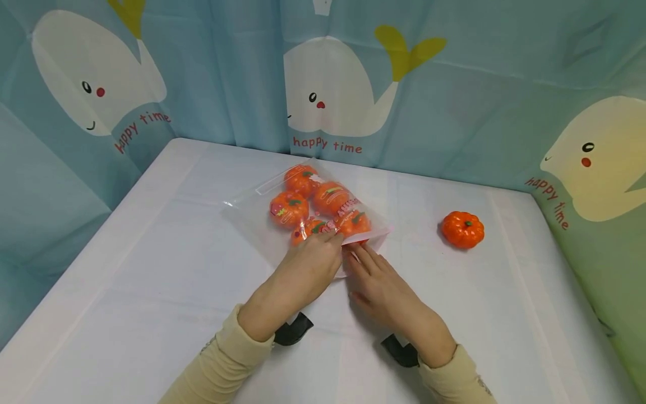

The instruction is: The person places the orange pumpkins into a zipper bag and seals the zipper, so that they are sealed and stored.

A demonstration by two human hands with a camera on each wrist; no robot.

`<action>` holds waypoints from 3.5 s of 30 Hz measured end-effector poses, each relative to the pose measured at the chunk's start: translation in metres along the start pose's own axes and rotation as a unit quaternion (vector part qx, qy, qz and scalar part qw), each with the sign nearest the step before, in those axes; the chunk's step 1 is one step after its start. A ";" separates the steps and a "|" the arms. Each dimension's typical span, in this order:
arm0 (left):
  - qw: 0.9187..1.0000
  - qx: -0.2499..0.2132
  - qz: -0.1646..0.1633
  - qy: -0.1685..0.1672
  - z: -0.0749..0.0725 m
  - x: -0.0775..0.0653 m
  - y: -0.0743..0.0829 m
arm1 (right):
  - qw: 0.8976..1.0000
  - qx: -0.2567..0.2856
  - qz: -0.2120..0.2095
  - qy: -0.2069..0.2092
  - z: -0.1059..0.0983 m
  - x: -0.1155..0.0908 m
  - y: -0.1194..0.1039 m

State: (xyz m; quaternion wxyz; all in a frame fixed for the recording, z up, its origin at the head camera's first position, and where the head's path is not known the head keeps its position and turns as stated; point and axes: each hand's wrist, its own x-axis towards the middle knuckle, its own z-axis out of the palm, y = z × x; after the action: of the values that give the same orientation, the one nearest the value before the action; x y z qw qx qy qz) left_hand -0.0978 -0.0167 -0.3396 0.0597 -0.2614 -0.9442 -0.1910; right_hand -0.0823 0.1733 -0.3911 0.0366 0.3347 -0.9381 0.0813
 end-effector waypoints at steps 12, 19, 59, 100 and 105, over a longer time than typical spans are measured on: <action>1.000 -0.018 0.003 0.016 0.004 0.003 -0.002 | 1.000 0.011 0.013 0.001 -0.001 0.000 0.011; 0.999 -0.021 0.005 0.024 0.007 0.004 -0.005 | 0.999 0.047 0.024 -0.007 -0.016 -0.004 0.020; 1.000 -0.024 0.007 0.011 0.005 0.003 -0.007 | 0.925 0.092 0.319 0.183 -0.018 -0.051 0.130; 1.000 -0.017 0.009 0.000 0.002 0.005 -0.006 | 0.925 0.079 0.324 0.183 -0.023 -0.040 0.117; 1.000 -0.020 0.007 -0.005 0.002 0.004 -0.006 | 0.930 0.075 0.305 0.192 -0.019 -0.042 0.116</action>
State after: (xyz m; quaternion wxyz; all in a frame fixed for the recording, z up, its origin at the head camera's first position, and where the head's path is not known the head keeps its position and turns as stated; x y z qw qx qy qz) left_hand -0.1040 -0.0188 -0.3429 0.0513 -0.2699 -0.9388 -0.2080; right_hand -0.1235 0.2915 -0.3929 0.1639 0.0121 -0.9612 0.2216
